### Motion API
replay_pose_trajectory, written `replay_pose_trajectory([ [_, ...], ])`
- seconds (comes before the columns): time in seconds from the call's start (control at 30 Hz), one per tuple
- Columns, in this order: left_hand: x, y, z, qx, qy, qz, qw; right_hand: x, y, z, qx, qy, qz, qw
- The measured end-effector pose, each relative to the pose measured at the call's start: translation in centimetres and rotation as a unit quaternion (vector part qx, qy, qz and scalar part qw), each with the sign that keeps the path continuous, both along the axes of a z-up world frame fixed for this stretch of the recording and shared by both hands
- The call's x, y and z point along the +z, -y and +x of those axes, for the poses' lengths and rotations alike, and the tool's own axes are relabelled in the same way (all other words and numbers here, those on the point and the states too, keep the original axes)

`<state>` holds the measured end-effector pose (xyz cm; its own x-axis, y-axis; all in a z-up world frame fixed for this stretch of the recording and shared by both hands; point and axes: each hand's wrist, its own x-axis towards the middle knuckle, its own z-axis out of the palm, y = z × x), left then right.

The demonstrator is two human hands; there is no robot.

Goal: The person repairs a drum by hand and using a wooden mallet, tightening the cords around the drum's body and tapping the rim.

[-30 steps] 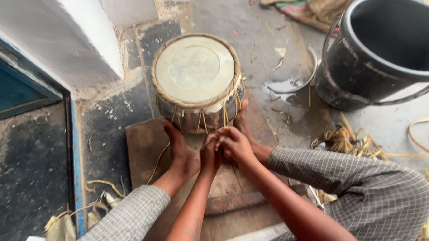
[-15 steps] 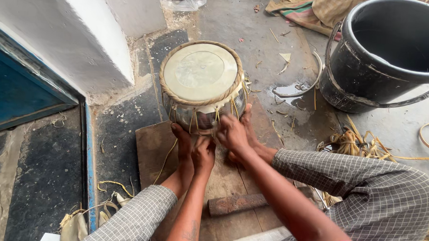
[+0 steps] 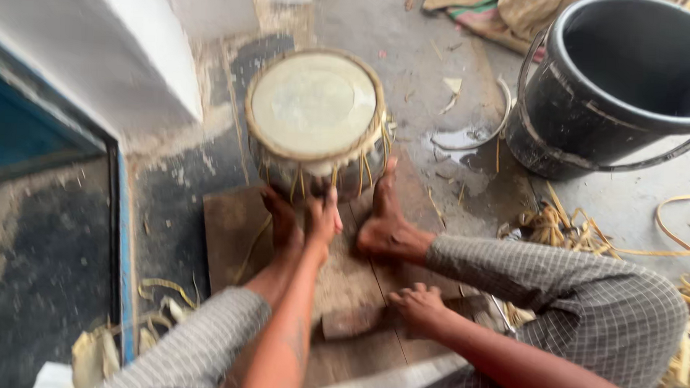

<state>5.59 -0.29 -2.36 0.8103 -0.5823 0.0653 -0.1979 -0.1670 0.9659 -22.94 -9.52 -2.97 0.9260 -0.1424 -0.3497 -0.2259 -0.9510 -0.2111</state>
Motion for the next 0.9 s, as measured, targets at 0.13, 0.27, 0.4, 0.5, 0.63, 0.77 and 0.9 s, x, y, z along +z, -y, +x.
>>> replay_pose_trajectory([
  [0.13,2.8,-1.3,0.3,0.011,0.013,-0.043,0.999,2.1,1.2,-1.2,0.099,-0.104,0.005,0.99],
  [0.27,1.8,-2.1,-1.7,0.0,-0.079,-0.098,0.992,7.7,0.5,0.4,0.114,-0.156,0.109,0.975],
  [0.4,-0.6,-1.4,-1.1,0.005,-0.171,-0.109,0.979,15.6,2.1,0.5,0.102,-0.19,0.078,0.973],
  [0.5,-1.8,-0.7,-2.2,0.02,-0.189,-0.043,0.981,23.6,5.0,0.4,0.045,-0.181,0.131,0.974],
  [0.63,-2.8,0.5,-4.1,0.061,-0.153,-0.004,0.986,32.6,8.0,0.3,0.036,0.003,0.221,0.975],
  [0.77,-2.3,0.4,-3.9,0.081,-0.103,0.113,0.985,36.3,9.6,0.9,0.004,0.295,0.383,0.875],
  [0.9,-2.7,0.6,-4.3,0.107,-0.027,0.152,0.982,31.1,8.0,6.6,-0.229,0.355,0.386,0.82],
])
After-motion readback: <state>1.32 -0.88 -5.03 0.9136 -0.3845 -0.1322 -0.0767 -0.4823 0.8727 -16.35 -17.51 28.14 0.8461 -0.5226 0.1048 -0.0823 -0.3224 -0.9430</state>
